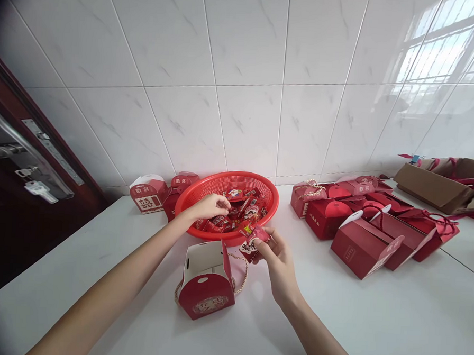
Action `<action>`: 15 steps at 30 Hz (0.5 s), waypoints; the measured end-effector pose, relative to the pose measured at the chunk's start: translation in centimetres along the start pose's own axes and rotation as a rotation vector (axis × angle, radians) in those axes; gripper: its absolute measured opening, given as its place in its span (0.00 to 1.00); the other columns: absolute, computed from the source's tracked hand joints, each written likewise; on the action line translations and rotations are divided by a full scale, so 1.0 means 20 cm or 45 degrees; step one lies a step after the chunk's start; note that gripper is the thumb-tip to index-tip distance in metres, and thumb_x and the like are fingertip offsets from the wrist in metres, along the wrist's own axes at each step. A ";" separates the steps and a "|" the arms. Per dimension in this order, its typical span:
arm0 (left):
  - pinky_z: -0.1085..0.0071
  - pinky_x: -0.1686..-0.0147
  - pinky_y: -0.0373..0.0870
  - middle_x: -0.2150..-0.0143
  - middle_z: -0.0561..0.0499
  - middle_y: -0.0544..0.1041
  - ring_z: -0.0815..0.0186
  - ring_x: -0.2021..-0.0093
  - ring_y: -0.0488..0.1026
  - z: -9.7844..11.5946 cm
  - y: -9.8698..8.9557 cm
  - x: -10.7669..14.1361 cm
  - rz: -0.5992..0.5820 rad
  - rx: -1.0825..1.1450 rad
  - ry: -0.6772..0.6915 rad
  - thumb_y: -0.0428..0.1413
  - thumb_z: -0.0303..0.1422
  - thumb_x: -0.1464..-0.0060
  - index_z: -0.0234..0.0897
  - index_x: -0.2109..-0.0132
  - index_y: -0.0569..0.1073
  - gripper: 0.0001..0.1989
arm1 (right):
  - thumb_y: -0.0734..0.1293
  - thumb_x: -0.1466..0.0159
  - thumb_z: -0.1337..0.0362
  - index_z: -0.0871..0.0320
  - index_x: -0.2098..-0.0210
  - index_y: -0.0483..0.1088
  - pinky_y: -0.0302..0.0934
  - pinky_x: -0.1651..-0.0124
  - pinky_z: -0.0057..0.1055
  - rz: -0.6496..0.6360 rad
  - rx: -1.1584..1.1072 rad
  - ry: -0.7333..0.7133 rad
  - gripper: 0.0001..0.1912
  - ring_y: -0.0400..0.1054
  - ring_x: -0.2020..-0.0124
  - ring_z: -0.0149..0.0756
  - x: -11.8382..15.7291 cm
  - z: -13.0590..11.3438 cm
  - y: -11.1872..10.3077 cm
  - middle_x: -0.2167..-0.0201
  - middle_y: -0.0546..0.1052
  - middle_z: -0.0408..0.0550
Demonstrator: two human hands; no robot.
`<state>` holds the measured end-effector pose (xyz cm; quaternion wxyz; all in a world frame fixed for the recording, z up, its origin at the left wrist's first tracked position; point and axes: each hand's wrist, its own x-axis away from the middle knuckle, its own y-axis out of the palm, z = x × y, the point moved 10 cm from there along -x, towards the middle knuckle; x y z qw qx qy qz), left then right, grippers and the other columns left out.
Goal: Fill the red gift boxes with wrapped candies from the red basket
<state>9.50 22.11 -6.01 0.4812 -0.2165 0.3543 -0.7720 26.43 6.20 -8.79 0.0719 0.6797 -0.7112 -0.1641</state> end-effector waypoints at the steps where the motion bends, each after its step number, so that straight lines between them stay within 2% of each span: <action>1: 0.69 0.62 0.70 0.66 0.49 0.81 0.60 0.63 0.77 0.00 0.02 0.00 -0.047 -0.047 -0.007 0.64 0.32 0.59 0.37 0.68 0.79 0.07 | 0.73 0.41 0.51 0.56 0.65 0.72 0.60 0.67 0.32 0.002 0.000 0.001 0.15 0.64 0.72 0.33 0.00 0.00 0.00 0.72 0.73 0.43; 5: 0.72 0.66 0.68 0.73 0.53 0.80 0.60 0.66 0.76 0.01 0.08 0.02 -0.183 -0.188 -0.015 0.68 0.33 0.64 0.40 0.73 0.79 0.07 | 0.73 0.40 0.51 0.56 0.65 0.72 0.60 0.67 0.32 -0.004 -0.003 0.006 0.15 0.65 0.71 0.34 0.00 0.00 0.00 0.71 0.73 0.44; 11: 0.73 0.66 0.68 0.67 0.51 0.81 0.58 0.62 0.77 0.02 0.07 0.02 -0.168 -0.218 -0.025 0.69 0.32 0.67 0.41 0.64 0.82 0.16 | 0.73 0.41 0.51 0.56 0.66 0.72 0.59 0.67 0.32 -0.002 0.007 0.012 0.15 0.65 0.72 0.34 0.01 0.00 0.00 0.72 0.73 0.44; 15: 0.73 0.71 0.67 0.75 0.55 0.78 0.63 0.73 0.75 0.01 0.08 0.03 -0.209 -0.174 -0.069 0.68 0.30 0.67 0.40 0.64 0.82 0.16 | 0.73 0.41 0.51 0.56 0.66 0.71 0.59 0.67 0.32 0.000 0.002 0.011 0.16 0.65 0.73 0.33 0.00 0.00 0.01 0.73 0.73 0.43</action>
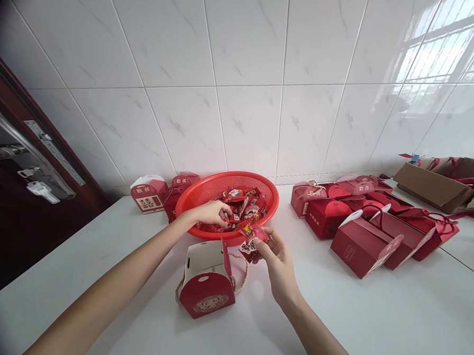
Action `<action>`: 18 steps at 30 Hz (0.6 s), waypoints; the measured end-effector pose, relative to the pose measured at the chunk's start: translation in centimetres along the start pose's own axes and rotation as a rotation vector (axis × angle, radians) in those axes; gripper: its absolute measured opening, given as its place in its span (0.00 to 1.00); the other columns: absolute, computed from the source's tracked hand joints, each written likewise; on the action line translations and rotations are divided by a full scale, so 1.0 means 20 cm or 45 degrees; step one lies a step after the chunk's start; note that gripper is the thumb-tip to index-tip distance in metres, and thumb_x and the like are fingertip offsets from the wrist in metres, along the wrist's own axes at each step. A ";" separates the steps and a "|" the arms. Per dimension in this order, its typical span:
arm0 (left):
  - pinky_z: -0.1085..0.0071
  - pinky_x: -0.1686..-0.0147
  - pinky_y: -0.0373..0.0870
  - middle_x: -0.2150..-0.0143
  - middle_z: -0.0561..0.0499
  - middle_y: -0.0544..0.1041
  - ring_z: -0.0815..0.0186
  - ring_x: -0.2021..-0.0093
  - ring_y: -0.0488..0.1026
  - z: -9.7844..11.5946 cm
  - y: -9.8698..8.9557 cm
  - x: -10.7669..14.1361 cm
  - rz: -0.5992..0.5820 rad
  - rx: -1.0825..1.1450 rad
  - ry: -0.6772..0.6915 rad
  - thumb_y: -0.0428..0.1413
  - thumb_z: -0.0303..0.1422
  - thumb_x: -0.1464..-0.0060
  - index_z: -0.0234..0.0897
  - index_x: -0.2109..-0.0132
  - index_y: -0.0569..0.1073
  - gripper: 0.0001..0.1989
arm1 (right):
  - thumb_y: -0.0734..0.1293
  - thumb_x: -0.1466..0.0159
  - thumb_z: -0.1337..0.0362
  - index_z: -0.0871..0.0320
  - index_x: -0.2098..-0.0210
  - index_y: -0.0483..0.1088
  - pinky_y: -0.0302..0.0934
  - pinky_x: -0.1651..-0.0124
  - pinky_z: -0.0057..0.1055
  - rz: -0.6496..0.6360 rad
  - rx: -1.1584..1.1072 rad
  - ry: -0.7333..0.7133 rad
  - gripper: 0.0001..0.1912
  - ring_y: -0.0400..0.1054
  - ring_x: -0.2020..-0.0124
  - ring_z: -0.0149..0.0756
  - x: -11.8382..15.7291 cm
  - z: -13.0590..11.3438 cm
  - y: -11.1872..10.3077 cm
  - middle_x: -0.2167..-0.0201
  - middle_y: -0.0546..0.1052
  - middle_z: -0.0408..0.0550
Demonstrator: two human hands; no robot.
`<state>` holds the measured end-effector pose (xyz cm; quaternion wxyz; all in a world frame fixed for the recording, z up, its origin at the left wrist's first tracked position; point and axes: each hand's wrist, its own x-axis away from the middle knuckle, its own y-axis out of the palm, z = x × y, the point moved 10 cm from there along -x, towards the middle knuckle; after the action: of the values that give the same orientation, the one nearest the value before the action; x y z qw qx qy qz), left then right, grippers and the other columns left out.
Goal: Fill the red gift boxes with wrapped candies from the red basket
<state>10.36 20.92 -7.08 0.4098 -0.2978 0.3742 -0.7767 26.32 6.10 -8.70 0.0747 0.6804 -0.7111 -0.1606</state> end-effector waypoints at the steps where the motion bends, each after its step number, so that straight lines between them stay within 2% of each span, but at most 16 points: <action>1: 0.73 0.73 0.67 0.78 0.56 0.76 0.64 0.76 0.73 0.00 0.00 0.01 -0.014 0.016 -0.008 0.68 0.30 0.66 0.39 0.65 0.82 0.15 | 0.73 0.41 0.51 0.56 0.65 0.71 0.59 0.67 0.32 -0.002 -0.002 0.000 0.15 0.65 0.73 0.33 0.00 0.00 0.00 0.73 0.73 0.43; 3: 0.73 0.76 0.66 0.80 0.57 0.73 0.66 0.79 0.71 0.01 0.00 0.02 -0.017 0.058 -0.008 0.67 0.31 0.65 0.38 0.67 0.82 0.12 | 0.73 0.41 0.52 0.56 0.65 0.72 0.58 0.67 0.32 -0.007 -0.004 0.000 0.15 0.65 0.73 0.32 0.00 0.00 0.00 0.73 0.73 0.43; 5: 0.72 0.75 0.66 0.79 0.56 0.73 0.67 0.78 0.70 0.04 -0.01 0.03 0.026 0.115 0.019 0.68 0.33 0.64 0.37 0.67 0.82 0.12 | 0.73 0.41 0.52 0.56 0.65 0.72 0.58 0.67 0.31 -0.010 -0.002 -0.001 0.15 0.65 0.73 0.32 0.00 0.00 0.00 0.73 0.73 0.43; 9: 0.71 0.67 0.70 0.69 0.52 0.78 0.65 0.70 0.75 0.05 -0.10 0.02 0.247 0.265 0.073 0.68 0.35 0.60 0.35 0.64 0.80 0.13 | 0.73 0.41 0.51 0.56 0.65 0.72 0.58 0.68 0.31 -0.011 0.004 0.000 0.16 0.65 0.73 0.32 0.00 -0.01 0.00 0.73 0.73 0.43; 12: 0.70 0.63 0.72 0.60 0.47 0.80 0.64 0.64 0.77 -0.01 -0.20 0.01 0.457 0.378 0.041 0.64 0.36 0.53 0.34 0.58 0.78 0.15 | 0.73 0.41 0.51 0.56 0.65 0.71 0.58 0.67 0.32 -0.014 0.004 0.002 0.16 0.65 0.74 0.33 0.00 0.00 0.00 0.73 0.73 0.43; 14: 0.70 0.62 0.73 0.57 0.45 0.80 0.63 0.63 0.78 -0.05 -0.26 0.01 0.536 0.423 0.008 0.62 0.35 0.51 0.34 0.56 0.76 0.15 | 0.73 0.41 0.51 0.56 0.65 0.71 0.59 0.67 0.32 -0.007 0.000 -0.005 0.16 0.65 0.73 0.33 0.00 -0.01 0.00 0.73 0.73 0.43; 18: 0.69 0.63 0.73 0.61 0.47 0.80 0.62 0.64 0.79 -0.12 -0.33 0.02 0.526 0.427 -0.037 0.61 0.32 0.53 0.35 0.57 0.77 0.13 | 0.73 0.41 0.51 0.56 0.64 0.72 0.59 0.68 0.32 -0.006 -0.005 -0.019 0.16 0.65 0.72 0.34 0.00 -0.02 0.00 0.71 0.74 0.45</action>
<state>5.62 23.92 -2.74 0.6085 -0.1541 0.2873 -0.7235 26.46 6.00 -8.33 0.0703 0.6808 -0.7097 -0.1671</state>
